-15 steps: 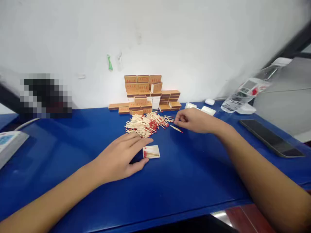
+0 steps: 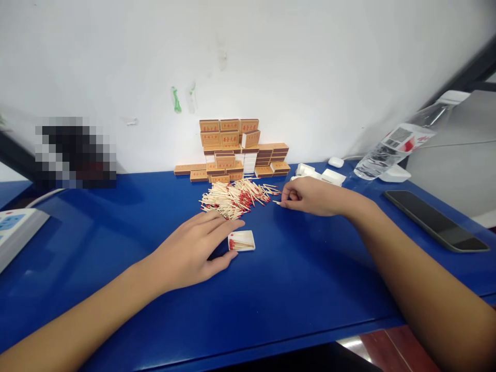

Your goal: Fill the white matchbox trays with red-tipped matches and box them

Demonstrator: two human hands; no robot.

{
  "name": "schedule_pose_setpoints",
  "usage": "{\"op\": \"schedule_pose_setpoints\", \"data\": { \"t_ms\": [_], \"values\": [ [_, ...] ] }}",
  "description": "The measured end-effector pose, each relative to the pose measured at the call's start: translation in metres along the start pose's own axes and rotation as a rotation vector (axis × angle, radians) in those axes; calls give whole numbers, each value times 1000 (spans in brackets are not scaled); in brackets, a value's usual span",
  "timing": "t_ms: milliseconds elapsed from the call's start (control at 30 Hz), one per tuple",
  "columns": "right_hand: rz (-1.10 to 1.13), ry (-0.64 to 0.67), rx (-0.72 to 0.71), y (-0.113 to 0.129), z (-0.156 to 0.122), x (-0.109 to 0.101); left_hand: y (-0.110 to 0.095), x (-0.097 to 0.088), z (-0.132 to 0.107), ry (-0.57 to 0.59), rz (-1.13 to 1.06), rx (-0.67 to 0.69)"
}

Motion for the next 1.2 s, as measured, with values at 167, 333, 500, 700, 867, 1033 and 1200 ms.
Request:
{"op": "schedule_pose_setpoints", "data": {
  "t_ms": [167, 333, 500, 700, 867, 1033, 1200],
  "values": [
    [15, 86, 44, 8, 0, 10, 2, -1, 0, -7, -26, -4],
    [38, 109, 58, 15, -2, 13, 5, -10, 2, -117, 5, -91],
    [50, 137, 27, 28, -13, 15, -4, -4, 3, -51, 40, -165],
    [138, 105, -219, 68, -27, 25, -10, 11, 7, -63, -21, -189],
    [171, 74, -345, 82, -33, 29, -6, 9, 8, -110, -135, -186],
    [176, 54, -326, 79, -30, 25, -3, 1, 4, -94, -207, -170],
    [185, 38, -406, 90, -29, 34, 2, 1, 5, -74, -79, -201]
  ]
}}
Point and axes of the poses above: each hand's wrist, its own z-axis towards the middle knuckle, its own x-axis out of the palm, y = z × x, the point moved 5 cm from there along z, towards the middle knuckle, and after that the axes turned 11 degrees about z, right-handed, at the moved point
